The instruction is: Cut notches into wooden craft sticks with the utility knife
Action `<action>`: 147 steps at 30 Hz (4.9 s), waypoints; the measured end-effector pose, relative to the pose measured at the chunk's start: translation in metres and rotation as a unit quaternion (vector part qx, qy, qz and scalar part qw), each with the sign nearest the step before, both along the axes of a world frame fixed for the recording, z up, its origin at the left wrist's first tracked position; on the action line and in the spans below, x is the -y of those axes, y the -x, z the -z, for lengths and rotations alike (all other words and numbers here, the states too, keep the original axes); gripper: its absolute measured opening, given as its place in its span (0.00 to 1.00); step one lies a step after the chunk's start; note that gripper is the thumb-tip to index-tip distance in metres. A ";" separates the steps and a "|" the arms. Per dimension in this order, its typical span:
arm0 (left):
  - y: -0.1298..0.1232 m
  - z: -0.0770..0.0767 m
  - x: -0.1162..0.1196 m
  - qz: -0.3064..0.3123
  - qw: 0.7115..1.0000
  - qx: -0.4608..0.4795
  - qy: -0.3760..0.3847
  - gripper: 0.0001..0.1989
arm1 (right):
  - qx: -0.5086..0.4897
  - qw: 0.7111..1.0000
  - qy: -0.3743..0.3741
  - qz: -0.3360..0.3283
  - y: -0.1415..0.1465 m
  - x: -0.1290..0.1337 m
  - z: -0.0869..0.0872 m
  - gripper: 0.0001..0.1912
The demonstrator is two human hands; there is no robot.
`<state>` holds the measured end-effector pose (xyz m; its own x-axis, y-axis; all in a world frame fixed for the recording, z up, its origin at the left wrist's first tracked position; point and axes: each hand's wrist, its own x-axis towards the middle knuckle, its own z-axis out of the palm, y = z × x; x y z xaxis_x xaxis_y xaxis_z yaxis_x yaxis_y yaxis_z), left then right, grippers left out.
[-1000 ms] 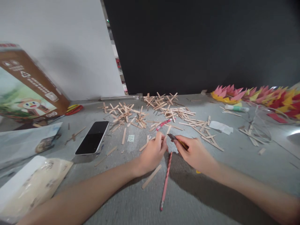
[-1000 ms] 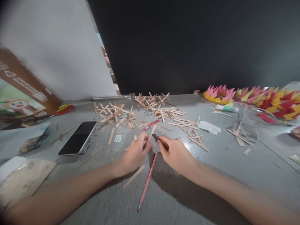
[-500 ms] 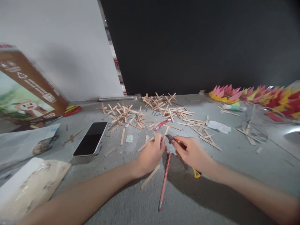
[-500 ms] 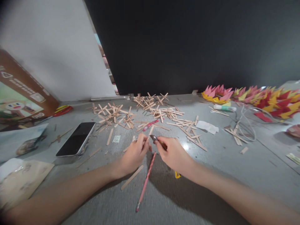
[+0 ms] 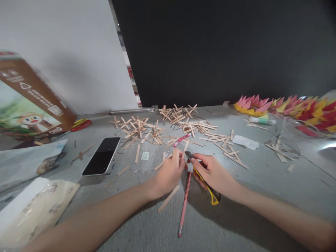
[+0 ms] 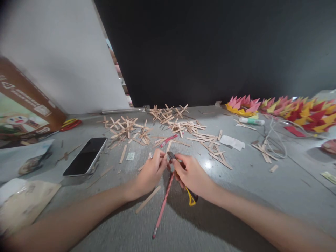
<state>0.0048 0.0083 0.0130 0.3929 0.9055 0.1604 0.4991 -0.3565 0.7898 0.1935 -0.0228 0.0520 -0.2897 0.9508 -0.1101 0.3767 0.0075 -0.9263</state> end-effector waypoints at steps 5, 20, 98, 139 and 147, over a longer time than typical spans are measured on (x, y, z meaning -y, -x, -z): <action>-0.001 -0.004 0.000 -0.007 1.000 0.011 -0.001 0.08 | -0.062 0.997 0.041 -0.018 0.003 0.001 0.006 0.17; -0.001 -0.001 -0.009 0.074 0.978 0.151 0.126 0.13 | 0.103 0.992 -0.075 0.000 -0.005 0.001 0.007 0.16; 0.003 -0.006 -0.010 0.132 0.973 0.130 0.136 0.17 | 0.238 0.749 -0.611 -0.094 -0.035 -0.026 0.017 0.20; 0.003 -0.008 -0.013 0.092 0.953 0.221 0.184 0.14 | 0.314 0.794 -0.517 -0.064 -0.023 -0.018 0.040 0.15; 0.000 -0.012 -0.012 0.073 0.952 0.240 0.177 0.16 | 0.251 0.845 -0.466 -0.070 -0.032 -0.027 0.047 0.12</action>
